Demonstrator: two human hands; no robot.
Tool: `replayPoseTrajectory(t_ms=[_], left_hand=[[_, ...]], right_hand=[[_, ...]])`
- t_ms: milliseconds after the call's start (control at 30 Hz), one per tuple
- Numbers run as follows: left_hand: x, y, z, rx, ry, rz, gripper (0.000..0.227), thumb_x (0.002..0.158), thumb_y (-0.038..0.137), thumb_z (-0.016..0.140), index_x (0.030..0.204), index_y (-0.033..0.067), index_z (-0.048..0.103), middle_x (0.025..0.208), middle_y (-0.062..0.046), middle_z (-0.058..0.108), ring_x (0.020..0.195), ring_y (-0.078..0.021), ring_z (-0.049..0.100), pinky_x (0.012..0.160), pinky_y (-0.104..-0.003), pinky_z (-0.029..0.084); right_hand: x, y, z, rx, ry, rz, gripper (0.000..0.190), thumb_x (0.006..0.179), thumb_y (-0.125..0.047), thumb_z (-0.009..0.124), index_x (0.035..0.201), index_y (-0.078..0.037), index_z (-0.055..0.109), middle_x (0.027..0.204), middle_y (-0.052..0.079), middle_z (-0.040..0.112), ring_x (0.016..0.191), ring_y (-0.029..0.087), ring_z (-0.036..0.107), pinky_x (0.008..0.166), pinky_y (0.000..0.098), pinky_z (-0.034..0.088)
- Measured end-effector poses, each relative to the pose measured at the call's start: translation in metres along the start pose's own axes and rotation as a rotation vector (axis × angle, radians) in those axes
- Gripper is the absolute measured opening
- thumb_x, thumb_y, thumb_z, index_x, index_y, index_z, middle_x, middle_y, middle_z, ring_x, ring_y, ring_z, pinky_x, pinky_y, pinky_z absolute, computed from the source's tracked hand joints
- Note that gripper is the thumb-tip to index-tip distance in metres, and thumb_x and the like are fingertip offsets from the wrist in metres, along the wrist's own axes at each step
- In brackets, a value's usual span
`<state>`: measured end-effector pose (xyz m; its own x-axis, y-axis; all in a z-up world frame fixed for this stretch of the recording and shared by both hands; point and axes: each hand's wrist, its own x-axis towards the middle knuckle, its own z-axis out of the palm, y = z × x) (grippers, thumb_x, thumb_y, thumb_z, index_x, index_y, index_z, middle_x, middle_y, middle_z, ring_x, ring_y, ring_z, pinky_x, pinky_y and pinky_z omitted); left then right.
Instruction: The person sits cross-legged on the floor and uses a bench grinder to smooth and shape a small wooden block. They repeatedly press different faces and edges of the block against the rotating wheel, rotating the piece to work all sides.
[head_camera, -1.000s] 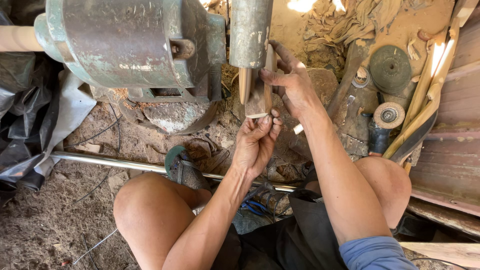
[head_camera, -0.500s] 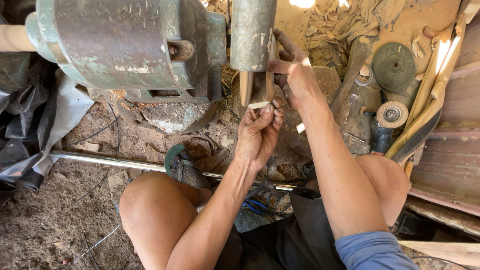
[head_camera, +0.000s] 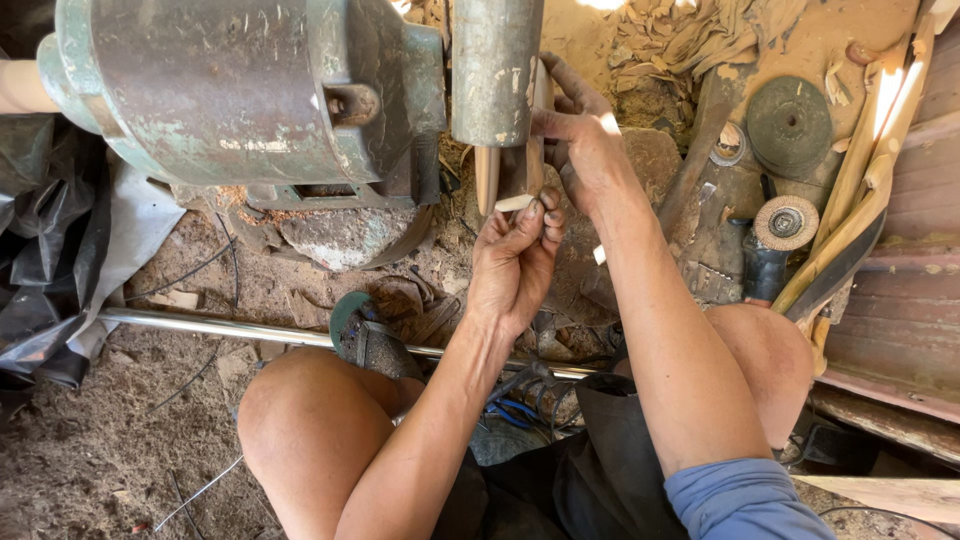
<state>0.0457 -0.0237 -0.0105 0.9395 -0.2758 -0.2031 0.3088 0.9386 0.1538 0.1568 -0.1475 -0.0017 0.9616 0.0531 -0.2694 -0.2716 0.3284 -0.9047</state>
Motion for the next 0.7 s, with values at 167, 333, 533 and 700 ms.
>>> replayPoseTrajectory(t_ms=[167, 333, 533, 700], left_hand=[[-0.003, 0.0, -0.001, 0.017, 0.031, -0.001, 0.02, 0.103, -0.005, 0.054, 0.123, -0.0062, 0.055, 0.11, -0.016, 0.065, 0.096, -0.0186, 0.064, 0.088, -0.028, 0.057], [0.001, 0.0, 0.002, 0.025, 0.035, 0.008, 0.018, 0.104, -0.004, 0.055, 0.121, -0.0077, 0.057, 0.108, -0.015, 0.066, 0.095, -0.0184, 0.064, 0.088, -0.027, 0.057], [-0.004, 0.001, 0.0, 0.038, -0.011, 0.01, 0.018, 0.104, -0.003, 0.057, 0.121, -0.0068, 0.057, 0.109, -0.014, 0.066, 0.096, -0.0181, 0.064, 0.089, -0.027, 0.056], [-0.014, 0.001, -0.001, 0.079, -0.037, 0.001, 0.018, 0.102, -0.003, 0.062, 0.12, -0.0036, 0.057, 0.111, -0.014, 0.067, 0.098, -0.018, 0.065, 0.091, -0.027, 0.055]], right_hand=[[-0.004, 0.003, -0.001, -0.03, 0.011, -0.037, 0.081, 0.079, -0.006, 0.08, 0.153, -0.007, 0.046, 0.137, 0.023, 0.063, 0.129, 0.033, 0.06, 0.114, 0.0472, 0.045], [-0.003, -0.002, 0.006, 0.109, 0.021, -0.019, 0.082, 0.079, -0.004, 0.08, 0.152, -0.004, 0.043, 0.133, 0.025, 0.061, 0.121, 0.035, 0.065, 0.106, 0.0459, 0.057], [-0.007, -0.001, 0.005, 0.117, -0.001, -0.026, 0.082, 0.079, -0.004, 0.08, 0.152, -0.005, 0.043, 0.135, 0.026, 0.061, 0.123, 0.035, 0.065, 0.108, 0.0438, 0.058], [-0.012, 0.007, 0.0, -0.03, 0.005, -0.068, 0.083, 0.078, -0.007, 0.081, 0.153, -0.009, 0.047, 0.145, 0.023, 0.059, 0.132, 0.034, 0.059, 0.117, 0.0447, 0.045]])
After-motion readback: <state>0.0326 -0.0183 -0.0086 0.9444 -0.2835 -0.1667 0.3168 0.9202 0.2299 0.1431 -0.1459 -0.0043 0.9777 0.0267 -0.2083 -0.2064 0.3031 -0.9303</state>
